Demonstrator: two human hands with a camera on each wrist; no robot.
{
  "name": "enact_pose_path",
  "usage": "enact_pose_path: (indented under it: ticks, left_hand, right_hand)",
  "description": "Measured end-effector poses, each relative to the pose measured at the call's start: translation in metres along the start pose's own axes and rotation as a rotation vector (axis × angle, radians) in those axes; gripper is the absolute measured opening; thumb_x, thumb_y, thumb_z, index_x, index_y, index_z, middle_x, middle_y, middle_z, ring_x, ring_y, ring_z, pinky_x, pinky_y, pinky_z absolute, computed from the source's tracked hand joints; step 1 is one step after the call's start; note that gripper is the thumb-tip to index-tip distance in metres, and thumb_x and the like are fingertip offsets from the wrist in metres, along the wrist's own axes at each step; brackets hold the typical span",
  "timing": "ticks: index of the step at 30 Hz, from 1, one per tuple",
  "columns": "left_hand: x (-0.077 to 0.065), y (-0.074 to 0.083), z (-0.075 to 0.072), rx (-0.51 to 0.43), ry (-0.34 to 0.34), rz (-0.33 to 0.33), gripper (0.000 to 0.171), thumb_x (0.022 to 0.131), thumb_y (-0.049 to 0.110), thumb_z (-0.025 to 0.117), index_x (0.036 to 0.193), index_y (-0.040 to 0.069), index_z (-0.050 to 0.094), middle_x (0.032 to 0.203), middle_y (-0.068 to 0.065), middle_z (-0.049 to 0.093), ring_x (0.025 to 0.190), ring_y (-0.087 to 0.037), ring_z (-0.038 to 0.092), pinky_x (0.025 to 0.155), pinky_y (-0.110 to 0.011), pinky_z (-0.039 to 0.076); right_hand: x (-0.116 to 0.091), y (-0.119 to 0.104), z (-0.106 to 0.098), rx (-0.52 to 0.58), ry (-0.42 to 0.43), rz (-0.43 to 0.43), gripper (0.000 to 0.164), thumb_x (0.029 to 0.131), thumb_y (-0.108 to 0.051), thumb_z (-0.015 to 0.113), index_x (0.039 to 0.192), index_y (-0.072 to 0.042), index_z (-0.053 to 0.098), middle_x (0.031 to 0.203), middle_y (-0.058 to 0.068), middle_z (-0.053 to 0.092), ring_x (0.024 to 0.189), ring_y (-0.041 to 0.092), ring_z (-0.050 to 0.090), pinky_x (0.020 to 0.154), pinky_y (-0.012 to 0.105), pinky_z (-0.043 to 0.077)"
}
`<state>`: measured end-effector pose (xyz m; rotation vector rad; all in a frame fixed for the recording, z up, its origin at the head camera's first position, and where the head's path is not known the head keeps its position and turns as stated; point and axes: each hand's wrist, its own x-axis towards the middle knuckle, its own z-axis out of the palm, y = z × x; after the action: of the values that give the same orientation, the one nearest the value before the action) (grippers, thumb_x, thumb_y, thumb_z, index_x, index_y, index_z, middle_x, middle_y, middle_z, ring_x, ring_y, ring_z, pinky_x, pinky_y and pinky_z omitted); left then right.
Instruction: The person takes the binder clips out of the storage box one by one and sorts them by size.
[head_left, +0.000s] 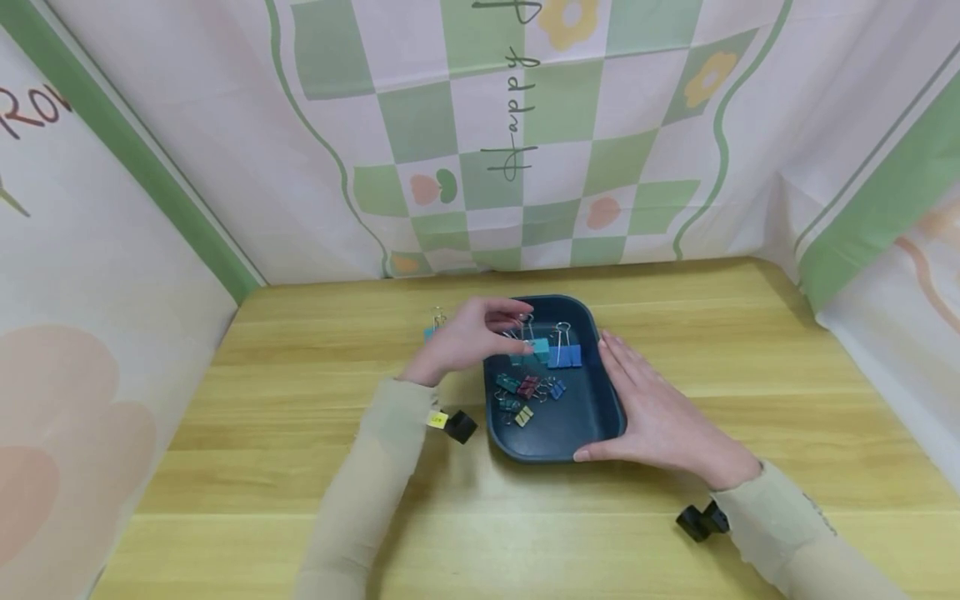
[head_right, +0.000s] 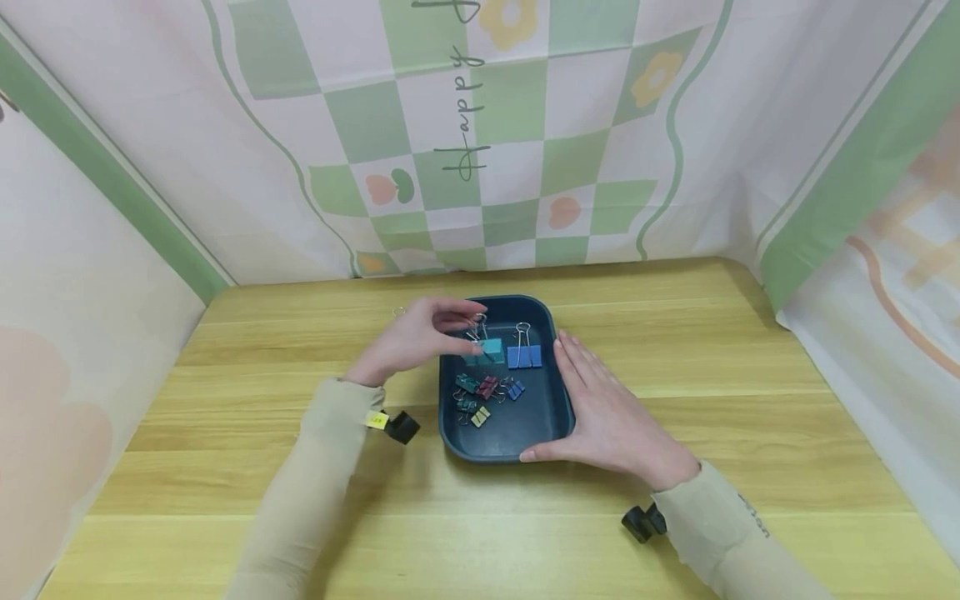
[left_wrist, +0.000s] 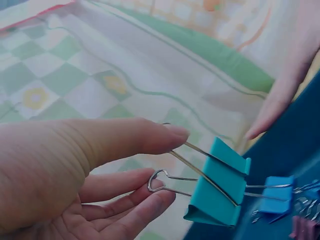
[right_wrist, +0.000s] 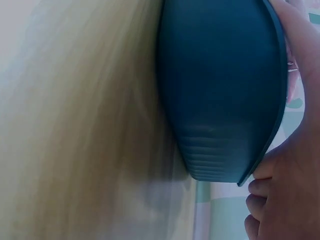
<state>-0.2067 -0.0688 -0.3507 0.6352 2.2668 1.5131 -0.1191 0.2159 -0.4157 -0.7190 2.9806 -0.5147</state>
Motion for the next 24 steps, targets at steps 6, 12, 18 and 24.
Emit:
enact_pose_path:
  ticks: [6, 12, 18, 24]
  left_hand:
    - [-0.010, -0.002, -0.021, -0.003, 0.098, 0.029, 0.056, 0.085, 0.008, 0.083, 0.136, 0.000, 0.062, 0.134, -0.014, 0.064, 0.122, -0.025, 0.061, 0.104, -0.032, 0.047]
    - [-0.020, -0.008, -0.040, -0.024, 0.166, 0.039, 0.055, 0.085, 0.010, 0.084, 0.135, 0.001, 0.063, 0.131, -0.011, 0.066, 0.122, -0.026, 0.062, 0.102, -0.031, 0.049]
    - [-0.029, -0.016, -0.062, -0.056, 0.226, 0.018, 0.052, 0.085, 0.013, 0.084, 0.133, 0.002, 0.065, 0.126, -0.009, 0.069, 0.118, -0.024, 0.064, 0.101, -0.033, 0.049]
    - [-0.038, -0.029, -0.088, -0.071, 0.248, -0.051, 0.056, 0.086, 0.019, 0.085, 0.136, 0.007, 0.064, 0.131, -0.007, 0.067, 0.122, -0.022, 0.061, 0.105, -0.034, 0.047]
  right_hand:
    - [-0.002, -0.005, -0.001, -0.046, 0.028, -0.003, 0.145, 0.065, -0.092, 0.064, 0.162, -0.001, 0.007, 0.169, 0.013, -0.004, 0.153, 0.036, 0.006, 0.117, 0.059, 0.023]
    - [-0.001, -0.010, 0.003, -0.081, 0.057, 0.017, 0.146, 0.064, -0.094, 0.061, 0.162, 0.000, 0.007, 0.169, 0.012, -0.006, 0.154, 0.031, 0.003, 0.122, 0.050, 0.016]
    - [0.000, -0.012, 0.005, -0.077, 0.069, 0.026, 0.148, 0.063, -0.094, 0.062, 0.161, 0.002, 0.006, 0.168, 0.018, -0.002, 0.154, 0.033, 0.003, 0.121, 0.052, 0.016]
    - [0.000, -0.013, 0.005, -0.081, 0.061, 0.029, 0.149, 0.062, -0.095, 0.061, 0.161, 0.002, 0.006, 0.168, 0.016, -0.005, 0.154, 0.033, 0.003, 0.122, 0.050, 0.014]
